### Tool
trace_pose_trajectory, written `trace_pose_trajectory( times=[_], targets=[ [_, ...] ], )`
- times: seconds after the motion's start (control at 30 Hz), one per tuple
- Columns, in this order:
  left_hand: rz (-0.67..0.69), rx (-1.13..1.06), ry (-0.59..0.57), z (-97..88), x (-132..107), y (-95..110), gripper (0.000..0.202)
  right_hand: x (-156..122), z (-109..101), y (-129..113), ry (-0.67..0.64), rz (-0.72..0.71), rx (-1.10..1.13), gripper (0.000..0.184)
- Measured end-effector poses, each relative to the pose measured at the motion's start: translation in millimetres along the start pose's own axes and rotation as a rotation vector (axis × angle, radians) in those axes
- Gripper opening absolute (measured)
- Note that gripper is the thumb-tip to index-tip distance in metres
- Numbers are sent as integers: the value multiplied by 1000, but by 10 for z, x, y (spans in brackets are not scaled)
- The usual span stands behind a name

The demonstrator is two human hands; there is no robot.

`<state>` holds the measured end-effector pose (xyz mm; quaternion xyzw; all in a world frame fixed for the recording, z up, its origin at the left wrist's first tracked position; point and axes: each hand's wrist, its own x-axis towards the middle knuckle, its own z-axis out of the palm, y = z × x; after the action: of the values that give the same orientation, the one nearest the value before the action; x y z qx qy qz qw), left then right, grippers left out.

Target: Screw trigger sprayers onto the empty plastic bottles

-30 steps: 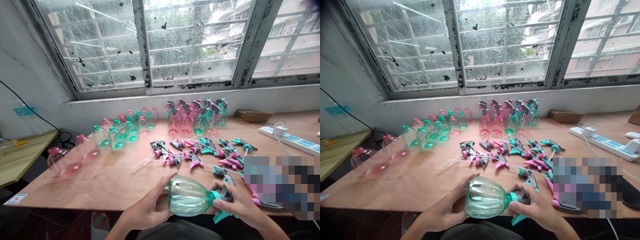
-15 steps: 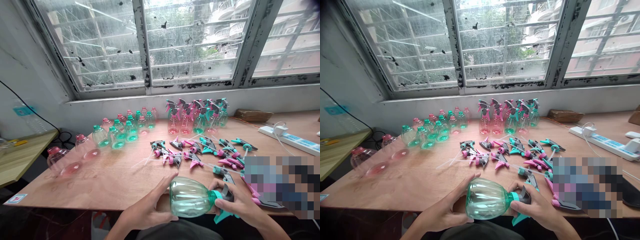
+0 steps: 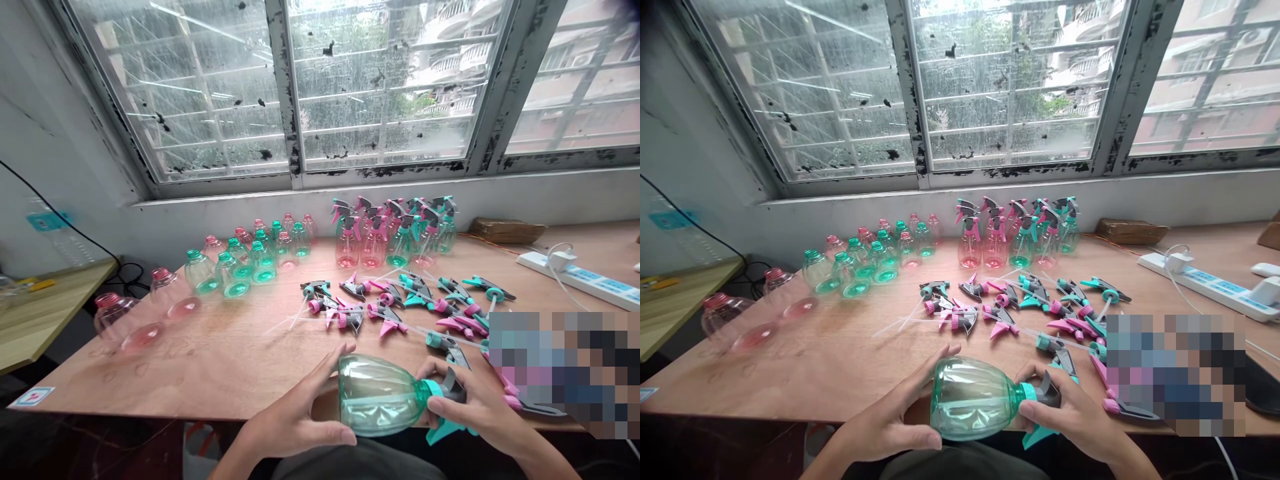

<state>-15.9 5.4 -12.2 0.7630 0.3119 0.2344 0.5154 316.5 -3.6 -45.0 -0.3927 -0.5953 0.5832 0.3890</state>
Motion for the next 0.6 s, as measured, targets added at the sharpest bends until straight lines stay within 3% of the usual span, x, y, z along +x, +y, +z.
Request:
trace_pose_trajectory(
  times=[0.23,0.6],
  targets=[
    [10,-2,-12,16,3,127,104,5,2,-3,8,2,22,41],
    [-7,-122,20,73,11,67,101,0,-12,-18,17,15,-35,41]
  ],
)
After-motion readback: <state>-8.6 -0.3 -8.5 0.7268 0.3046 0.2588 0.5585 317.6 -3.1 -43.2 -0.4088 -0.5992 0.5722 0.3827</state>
